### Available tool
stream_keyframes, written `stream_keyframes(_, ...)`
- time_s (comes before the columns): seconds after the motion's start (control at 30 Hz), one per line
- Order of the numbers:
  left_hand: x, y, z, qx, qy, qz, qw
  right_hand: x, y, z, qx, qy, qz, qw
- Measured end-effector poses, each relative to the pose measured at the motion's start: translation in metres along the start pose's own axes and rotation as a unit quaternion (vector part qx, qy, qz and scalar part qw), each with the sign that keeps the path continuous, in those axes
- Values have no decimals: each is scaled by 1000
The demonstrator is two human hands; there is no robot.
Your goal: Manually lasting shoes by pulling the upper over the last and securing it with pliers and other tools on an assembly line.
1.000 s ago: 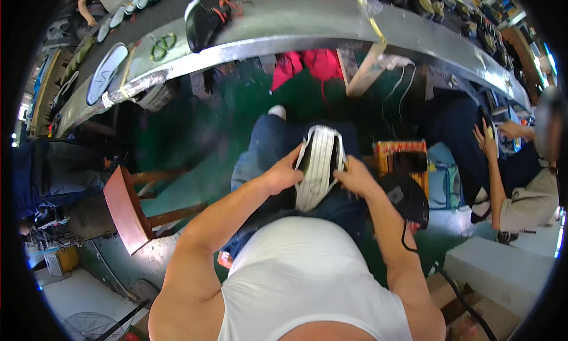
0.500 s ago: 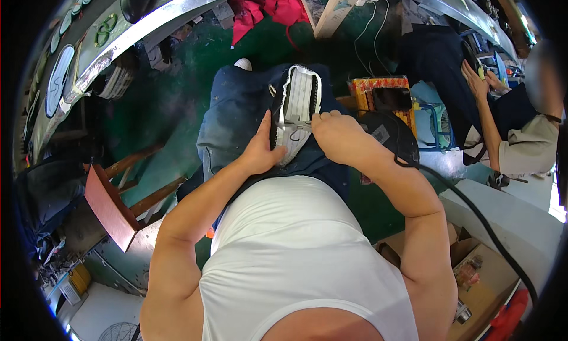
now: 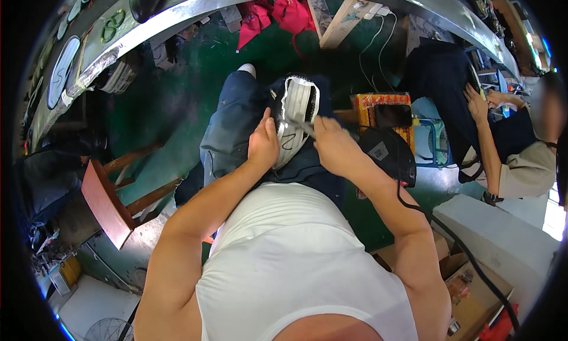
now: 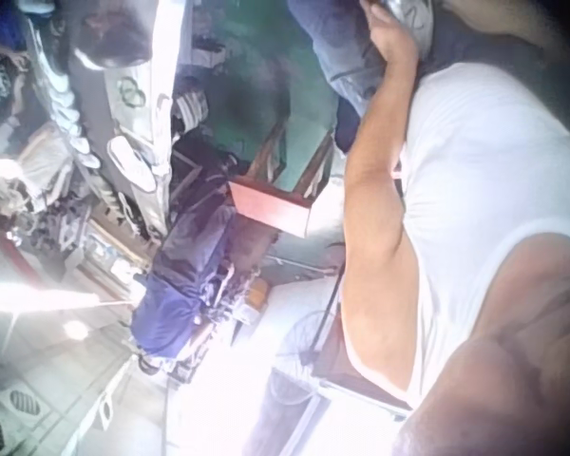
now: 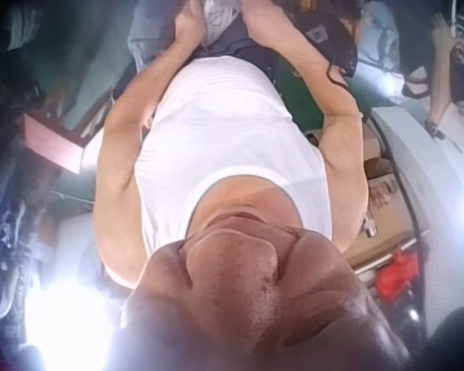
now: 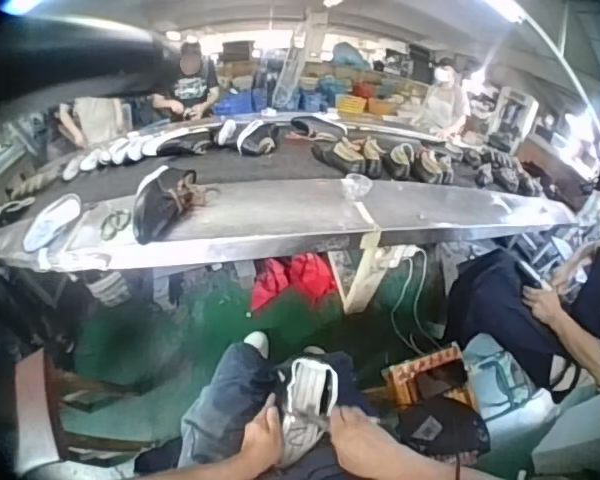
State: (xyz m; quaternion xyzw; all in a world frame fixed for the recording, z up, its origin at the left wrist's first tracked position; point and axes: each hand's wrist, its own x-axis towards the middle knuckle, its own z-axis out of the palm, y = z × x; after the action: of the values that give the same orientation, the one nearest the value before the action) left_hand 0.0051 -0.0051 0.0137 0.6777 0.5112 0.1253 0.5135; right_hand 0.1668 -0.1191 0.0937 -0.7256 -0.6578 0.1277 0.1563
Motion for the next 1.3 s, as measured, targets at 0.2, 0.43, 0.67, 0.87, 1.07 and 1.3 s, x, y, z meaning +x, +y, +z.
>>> stream_keyframes(0.2, 2, -4, -2, 114, 3, 232, 966, 5, 12, 17, -8, -53, 125, 991)
stream_keyframes(0.43, 11, 20, -23, 273, -126, 230, 925, 32, 44, -43, 218, -363, 286, 860)
stream_keyframes(0.67, 12, 35, -24, 277, -186, 194, 923, 49, 47, 9, 56, -63, 81, 993)
stream_keyframes(0.87, 3, 49, -37, 327, -226, 183, 899, 40, 40, 7, 183, -11, 91, 979)
stream_keyframes(1.07, -1, -12, -31, 30, -170, 103, 980, 40, 26, -9, 170, -69, 134, 974)
stream_keyframes(1.3, 0, 15, -53, 93, -238, 131, 958, 14, 43, 5, 388, -90, 241, 885)
